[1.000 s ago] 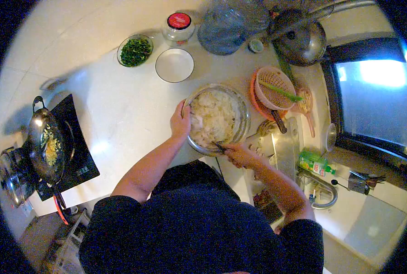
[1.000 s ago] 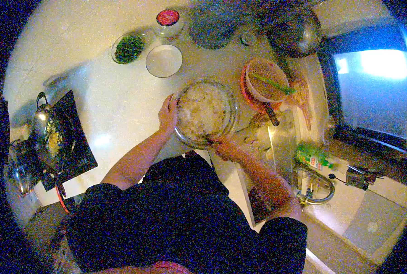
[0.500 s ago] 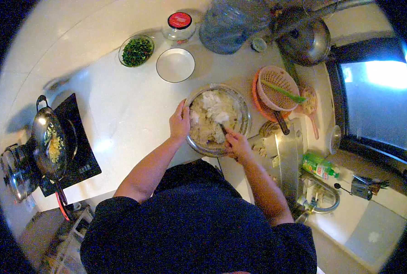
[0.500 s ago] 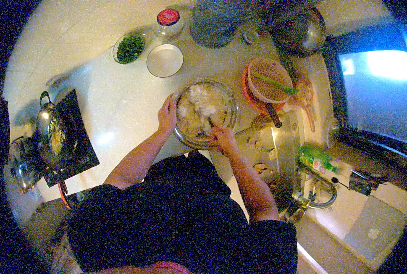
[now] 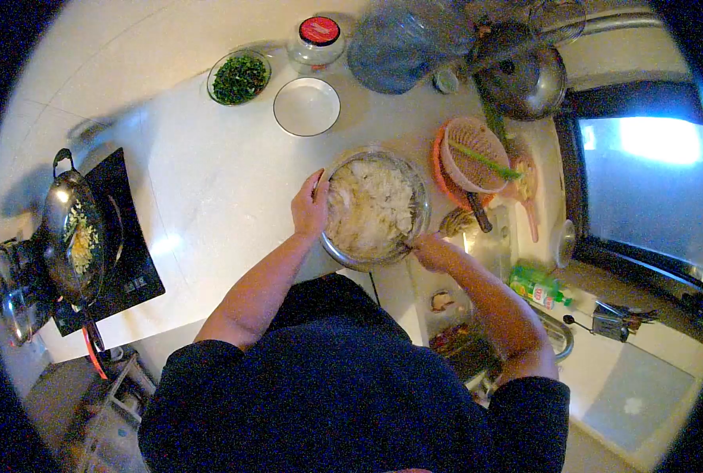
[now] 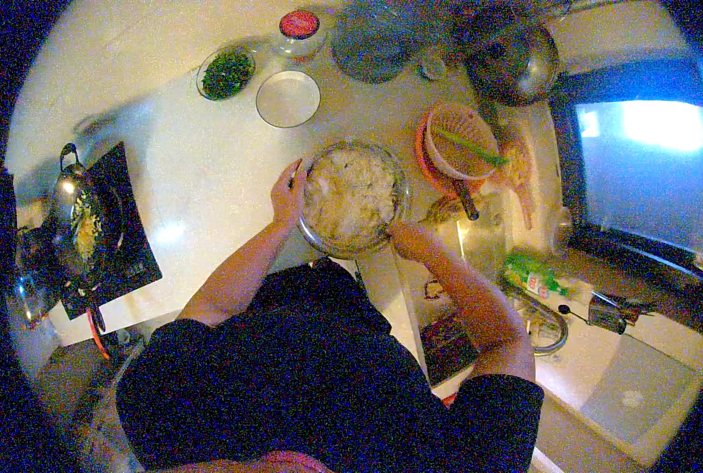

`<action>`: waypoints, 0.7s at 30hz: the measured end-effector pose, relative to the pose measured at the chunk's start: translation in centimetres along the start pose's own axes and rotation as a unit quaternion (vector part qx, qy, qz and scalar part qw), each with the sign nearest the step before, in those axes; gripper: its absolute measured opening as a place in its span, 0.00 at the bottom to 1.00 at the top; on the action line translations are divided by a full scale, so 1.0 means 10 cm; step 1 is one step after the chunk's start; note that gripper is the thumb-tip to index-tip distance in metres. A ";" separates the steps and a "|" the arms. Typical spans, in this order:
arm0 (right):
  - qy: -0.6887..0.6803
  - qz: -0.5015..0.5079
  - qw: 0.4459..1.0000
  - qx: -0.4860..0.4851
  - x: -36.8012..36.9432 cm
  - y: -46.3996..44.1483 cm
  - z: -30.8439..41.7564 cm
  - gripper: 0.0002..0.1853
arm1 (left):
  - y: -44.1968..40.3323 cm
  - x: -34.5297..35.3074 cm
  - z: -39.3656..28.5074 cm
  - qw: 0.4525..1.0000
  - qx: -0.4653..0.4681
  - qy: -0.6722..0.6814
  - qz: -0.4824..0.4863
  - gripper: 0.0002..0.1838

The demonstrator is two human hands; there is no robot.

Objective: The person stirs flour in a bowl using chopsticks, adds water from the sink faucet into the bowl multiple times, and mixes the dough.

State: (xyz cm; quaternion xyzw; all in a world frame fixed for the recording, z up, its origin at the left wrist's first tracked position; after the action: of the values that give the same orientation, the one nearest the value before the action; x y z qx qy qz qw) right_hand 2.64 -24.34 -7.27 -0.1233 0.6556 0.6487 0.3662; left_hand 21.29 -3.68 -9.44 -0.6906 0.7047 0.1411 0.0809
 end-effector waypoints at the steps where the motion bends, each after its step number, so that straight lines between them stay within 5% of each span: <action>1: -0.047 0.076 0.996 0.016 -0.02 0.09 0.08 0.19 | 0.00 0.00 0.00 1.000 -0.003 0.004 -0.002 0.17; 4: -0.316 0.080 0.944 0.046 -0.06 0.24 0.26 0.17 | -0.01 0.01 0.03 1.000 0.011 0.018 -0.016 0.17; 7: -0.413 0.089 0.902 0.090 0.02 0.24 0.51 0.17 | -0.02 0.03 0.03 1.000 0.005 0.004 0.015 0.18; 10: -0.559 0.062 0.818 0.123 0.14 0.13 0.65 0.18 | -0.04 0.07 0.06 0.998 -0.032 -0.005 0.051 0.18; 13: -0.692 0.037 0.706 0.146 0.26 0.05 0.73 0.19 | -0.04 0.04 -0.01 0.999 0.033 -0.025 0.032 0.19; 16: -0.695 -0.016 0.685 0.216 0.32 0.11 0.64 0.20 | -0.04 0.05 0.01 0.997 0.024 -0.046 0.060 0.19; 19: -0.695 -0.053 0.697 0.172 0.27 0.20 0.44 0.20 | -0.02 0.04 0.00 0.996 -0.012 -0.041 0.074 0.19; 21: -0.582 -0.119 0.787 0.168 0.16 0.26 0.32 0.17 | -0.02 0.03 -0.04 0.995 -0.036 -0.040 0.085 0.19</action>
State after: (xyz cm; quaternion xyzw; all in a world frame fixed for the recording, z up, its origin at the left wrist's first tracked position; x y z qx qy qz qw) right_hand 0.85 -20.47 -5.97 0.2638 0.3971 0.4286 0.7675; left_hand 21.55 -4.13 -9.15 -0.6247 0.7514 0.2000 0.0716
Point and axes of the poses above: each hand's wrist, its own y-axis away from the middle knuckle, its own x-axis out of the palm, z = x × y, the point moved 7 cm from there along -y, towards the middle knuckle, and after that the axes turned 11 degrees about -z, right-handed, at the moved point
